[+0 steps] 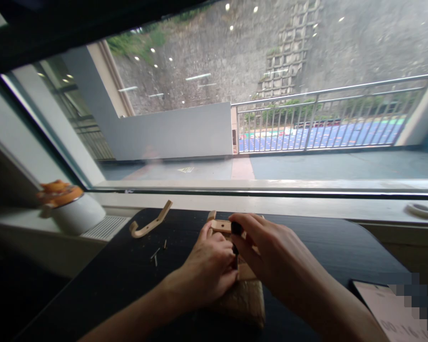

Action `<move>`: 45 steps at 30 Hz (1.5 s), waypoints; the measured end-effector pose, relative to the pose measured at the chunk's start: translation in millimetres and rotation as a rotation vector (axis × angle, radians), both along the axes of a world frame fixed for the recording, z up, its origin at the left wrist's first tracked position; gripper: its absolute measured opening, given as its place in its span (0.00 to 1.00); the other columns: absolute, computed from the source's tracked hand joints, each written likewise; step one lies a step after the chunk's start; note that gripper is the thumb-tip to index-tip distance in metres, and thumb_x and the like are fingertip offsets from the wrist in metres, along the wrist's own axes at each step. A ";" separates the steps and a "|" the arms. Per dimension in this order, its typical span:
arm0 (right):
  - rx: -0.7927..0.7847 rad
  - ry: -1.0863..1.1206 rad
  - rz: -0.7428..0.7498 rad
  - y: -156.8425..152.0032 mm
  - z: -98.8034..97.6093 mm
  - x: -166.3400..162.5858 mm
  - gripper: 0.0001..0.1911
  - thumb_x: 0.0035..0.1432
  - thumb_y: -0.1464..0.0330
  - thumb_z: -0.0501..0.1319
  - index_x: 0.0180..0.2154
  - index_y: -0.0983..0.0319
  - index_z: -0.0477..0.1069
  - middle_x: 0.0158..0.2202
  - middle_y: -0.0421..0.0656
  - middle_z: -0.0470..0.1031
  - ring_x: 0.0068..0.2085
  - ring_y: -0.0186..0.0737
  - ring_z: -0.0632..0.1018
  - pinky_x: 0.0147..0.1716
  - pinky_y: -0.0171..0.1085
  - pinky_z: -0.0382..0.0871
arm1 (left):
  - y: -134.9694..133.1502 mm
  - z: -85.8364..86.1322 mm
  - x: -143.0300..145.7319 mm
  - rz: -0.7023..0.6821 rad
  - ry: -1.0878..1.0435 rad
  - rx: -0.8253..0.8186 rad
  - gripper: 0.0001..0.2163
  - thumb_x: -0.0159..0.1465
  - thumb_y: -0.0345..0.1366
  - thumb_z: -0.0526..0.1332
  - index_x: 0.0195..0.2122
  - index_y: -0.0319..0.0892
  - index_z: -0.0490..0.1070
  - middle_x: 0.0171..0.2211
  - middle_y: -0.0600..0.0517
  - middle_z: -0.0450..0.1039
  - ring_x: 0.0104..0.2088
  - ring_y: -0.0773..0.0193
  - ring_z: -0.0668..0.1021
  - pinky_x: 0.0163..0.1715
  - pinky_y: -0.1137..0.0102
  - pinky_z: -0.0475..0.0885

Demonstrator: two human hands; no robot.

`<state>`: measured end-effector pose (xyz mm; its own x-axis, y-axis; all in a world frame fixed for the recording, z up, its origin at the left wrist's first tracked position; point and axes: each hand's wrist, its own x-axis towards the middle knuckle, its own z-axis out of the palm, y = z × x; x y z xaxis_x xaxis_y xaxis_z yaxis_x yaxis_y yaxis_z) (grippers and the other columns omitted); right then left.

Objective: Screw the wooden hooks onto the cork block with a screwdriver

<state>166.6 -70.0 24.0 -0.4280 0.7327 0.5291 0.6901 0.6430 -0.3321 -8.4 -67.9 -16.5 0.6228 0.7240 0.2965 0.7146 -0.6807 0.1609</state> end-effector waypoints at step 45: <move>0.037 0.011 0.139 -1.4 1.0 -1.7 0.14 0.63 0.72 0.54 0.49 0.53 0.67 0.42 0.39 0.75 0.37 0.34 0.77 0.33 0.32 0.68 | 0.7 -2.4 1.7 0.019 -0.021 0.003 0.08 0.60 0.39 0.60 0.30 0.41 0.74 0.33 0.51 0.76 0.43 0.56 0.74 0.61 0.46 0.45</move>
<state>164.9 -71.4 25.0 -0.5180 0.6467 0.5599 0.5902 0.7440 -0.3133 -6.7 -67.2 -19.0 0.6024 0.7350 0.3112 0.7243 -0.6672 0.1739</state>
